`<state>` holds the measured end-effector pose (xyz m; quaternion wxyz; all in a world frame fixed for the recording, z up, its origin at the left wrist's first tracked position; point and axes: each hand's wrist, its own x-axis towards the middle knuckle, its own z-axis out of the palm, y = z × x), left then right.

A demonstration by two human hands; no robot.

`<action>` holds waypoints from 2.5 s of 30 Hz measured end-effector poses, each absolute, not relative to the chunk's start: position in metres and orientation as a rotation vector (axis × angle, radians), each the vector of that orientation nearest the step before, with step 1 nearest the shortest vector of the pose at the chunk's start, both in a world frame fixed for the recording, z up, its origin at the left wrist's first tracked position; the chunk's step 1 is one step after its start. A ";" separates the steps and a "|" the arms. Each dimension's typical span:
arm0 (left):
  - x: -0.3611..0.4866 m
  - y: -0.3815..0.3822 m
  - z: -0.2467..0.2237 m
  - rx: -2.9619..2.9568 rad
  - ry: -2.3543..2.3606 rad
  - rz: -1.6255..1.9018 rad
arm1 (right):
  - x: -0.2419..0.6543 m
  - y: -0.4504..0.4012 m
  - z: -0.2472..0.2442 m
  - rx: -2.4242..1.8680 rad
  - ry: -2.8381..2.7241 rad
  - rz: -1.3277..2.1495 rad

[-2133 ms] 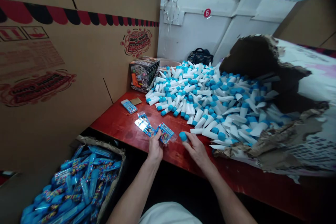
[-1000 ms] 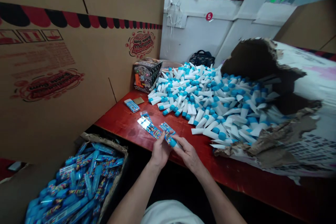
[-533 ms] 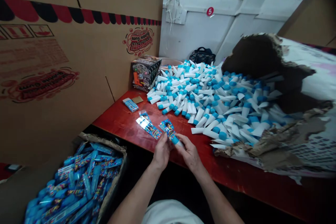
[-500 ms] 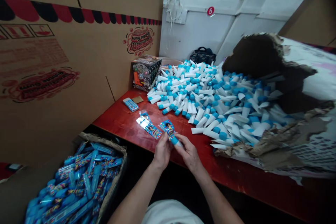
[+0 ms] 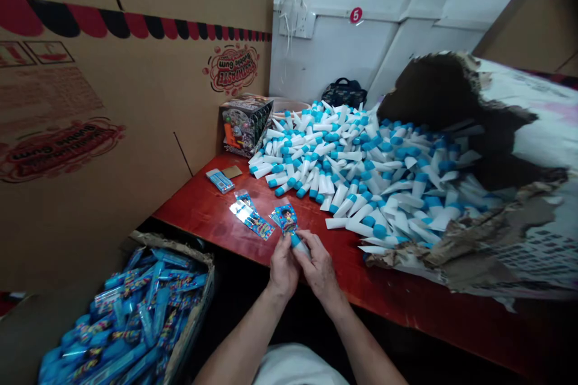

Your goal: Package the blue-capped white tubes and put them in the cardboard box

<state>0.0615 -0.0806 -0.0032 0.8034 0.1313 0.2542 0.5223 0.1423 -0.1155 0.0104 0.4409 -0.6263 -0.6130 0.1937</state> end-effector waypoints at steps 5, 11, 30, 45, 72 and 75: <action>0.064 -0.083 -0.001 0.283 0.589 1.125 | 0.138 -0.120 0.009 -1.603 -1.570 0.423; 0.067 -0.095 -0.002 0.242 0.672 1.140 | 0.131 -0.117 0.012 -1.689 -1.582 0.313; 0.052 -0.084 -0.002 0.360 0.618 1.021 | 0.140 -0.125 -0.016 -1.372 -0.934 1.130; 0.046 -0.088 0.002 0.497 0.597 1.052 | 0.128 -0.116 0.009 -1.217 -0.659 1.427; 0.037 -0.081 0.005 0.366 0.542 1.166 | 0.128 -0.116 -0.016 -1.340 -0.899 1.295; 0.045 -0.093 -0.001 0.448 0.586 1.115 | 0.127 -0.118 -0.022 -1.315 -0.849 1.211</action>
